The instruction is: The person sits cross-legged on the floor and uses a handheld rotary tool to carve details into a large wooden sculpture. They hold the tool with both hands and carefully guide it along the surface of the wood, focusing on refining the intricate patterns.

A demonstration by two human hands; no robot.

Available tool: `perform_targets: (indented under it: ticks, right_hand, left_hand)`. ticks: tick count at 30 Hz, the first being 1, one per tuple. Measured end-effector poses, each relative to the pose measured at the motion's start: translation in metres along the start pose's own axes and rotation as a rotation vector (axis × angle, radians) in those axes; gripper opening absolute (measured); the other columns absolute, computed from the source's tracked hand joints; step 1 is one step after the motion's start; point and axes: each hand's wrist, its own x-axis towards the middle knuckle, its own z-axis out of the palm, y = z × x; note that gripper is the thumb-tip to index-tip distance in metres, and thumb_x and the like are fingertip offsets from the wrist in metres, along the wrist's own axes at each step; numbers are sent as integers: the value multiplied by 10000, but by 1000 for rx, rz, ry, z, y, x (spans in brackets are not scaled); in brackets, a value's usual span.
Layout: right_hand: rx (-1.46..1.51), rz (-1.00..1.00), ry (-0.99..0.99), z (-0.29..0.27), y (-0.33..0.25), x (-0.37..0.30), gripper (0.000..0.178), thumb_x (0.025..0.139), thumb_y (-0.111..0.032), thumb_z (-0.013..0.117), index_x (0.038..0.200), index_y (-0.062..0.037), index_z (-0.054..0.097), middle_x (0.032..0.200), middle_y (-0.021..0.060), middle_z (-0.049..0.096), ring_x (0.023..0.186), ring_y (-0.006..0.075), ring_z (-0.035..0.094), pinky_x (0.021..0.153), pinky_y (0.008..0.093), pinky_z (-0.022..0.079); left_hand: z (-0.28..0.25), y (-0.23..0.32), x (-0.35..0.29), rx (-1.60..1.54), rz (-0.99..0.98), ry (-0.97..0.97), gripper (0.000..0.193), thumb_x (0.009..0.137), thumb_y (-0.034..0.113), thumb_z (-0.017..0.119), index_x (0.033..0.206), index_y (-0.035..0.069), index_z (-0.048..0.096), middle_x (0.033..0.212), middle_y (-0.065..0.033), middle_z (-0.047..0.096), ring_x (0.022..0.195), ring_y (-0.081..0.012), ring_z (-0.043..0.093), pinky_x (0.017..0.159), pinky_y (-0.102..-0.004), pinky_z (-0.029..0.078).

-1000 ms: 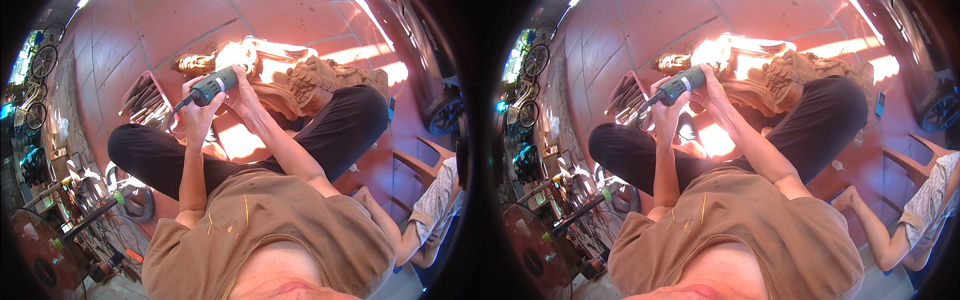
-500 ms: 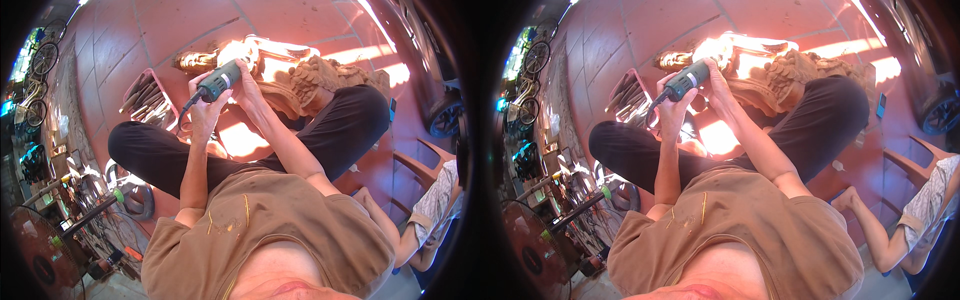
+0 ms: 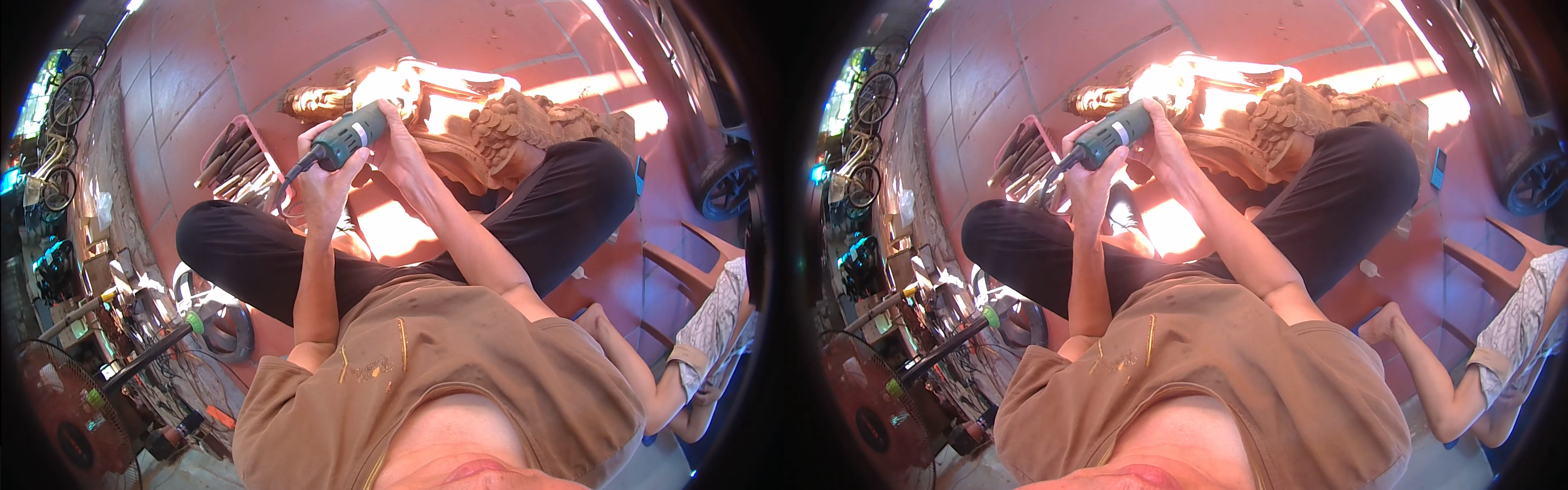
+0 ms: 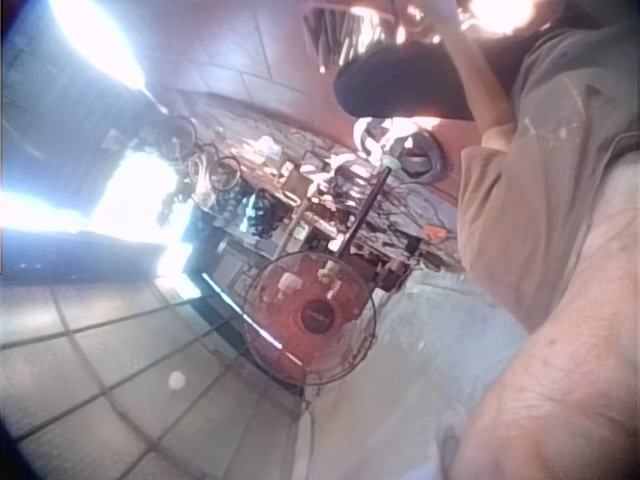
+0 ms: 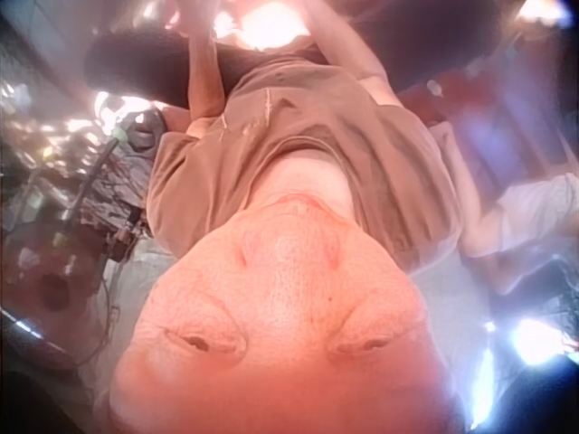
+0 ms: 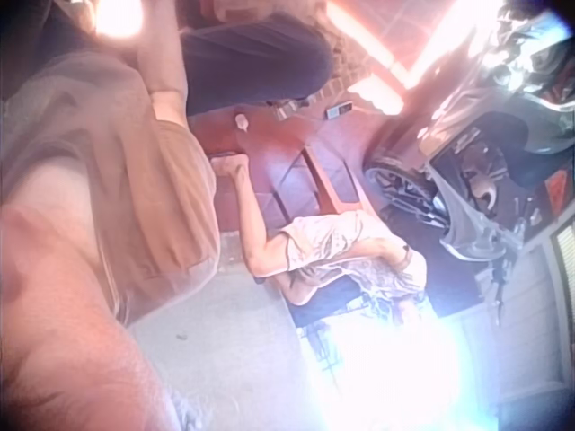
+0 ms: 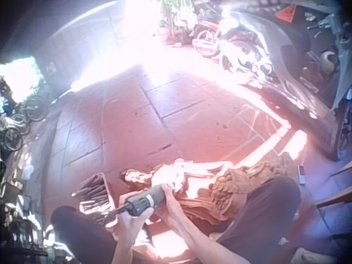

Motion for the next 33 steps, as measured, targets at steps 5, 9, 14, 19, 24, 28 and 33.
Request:
perform_targets:
  ticks: [5, 9, 14, 19, 24, 28, 33]
  right_hand:
    - [-17, -27, 39, -5, -1, 11, 461, 913, -526, 605, 1147, -131, 560, 1063, 63, 670, 936, 159, 637, 814, 374, 512]
    - [-21, -35, 34, -5, -3, 12, 446, 926, -516, 582, 1152, -132, 556, 1051, 62, 674, 948, 160, 642, 825, 386, 512]
    - [-20, -52, 38, 1, -4, 4, 433, 938, -514, 556, 1153, -139, 552, 1048, 61, 676, 961, 155, 644, 840, 392, 511]
    - [-29, -41, 38, -1, 0, 2, 448, 941, -534, 540, 1162, -144, 547, 1064, 62, 678, 966, 150, 644, 831, 381, 516]
    - [-7, -23, 18, 3, -1, -6, 482, 933, -553, 552, 1150, -123, 569, 1051, 48, 683, 945, 144, 651, 786, 345, 539]
    - [13, 1, 22, 6, 3, -10, 491, 936, -561, 537, 1145, -118, 575, 1064, 58, 691, 942, 140, 644, 804, 343, 523]
    - [17, 0, -1, 8, 0, -13, 509, 927, -576, 551, 1140, -114, 579, 1068, 66, 688, 936, 140, 639, 806, 351, 520]
  left_hand:
    - [5, -9, 1, -39, 17, 3, 560, 794, 13, 767, 1263, -11, 462, 1198, -144, 600, 1030, -169, 623, 869, -275, 545]
    - [7, -9, 1, -18, 14, -10, 578, 787, 47, 786, 1254, 3, 448, 1198, -140, 587, 1041, -174, 619, 868, -283, 545]
    - [6, -12, 1, 7, 26, -24, 582, 779, 61, 793, 1244, 15, 445, 1200, -141, 584, 1045, -180, 620, 863, -290, 548]
    - [4, -5, 0, 67, 5, -19, 582, 768, 78, 805, 1233, 29, 458, 1179, -131, 601, 1041, -178, 624, 862, -292, 546]
    - [2, 2, -2, 109, 0, -17, 564, 758, 86, 813, 1213, 26, 486, 1148, -125, 617, 1016, -174, 633, 851, -292, 549]
    - [-3, -4, 0, 110, -1, -12, 559, 751, 90, 816, 1206, 20, 499, 1138, -125, 623, 1009, -174, 637, 850, -293, 551]
    - [-3, 0, -1, 74, -11, -4, 569, 742, 76, 818, 1208, 13, 496, 1138, -124, 627, 1015, -179, 638, 865, -302, 548]
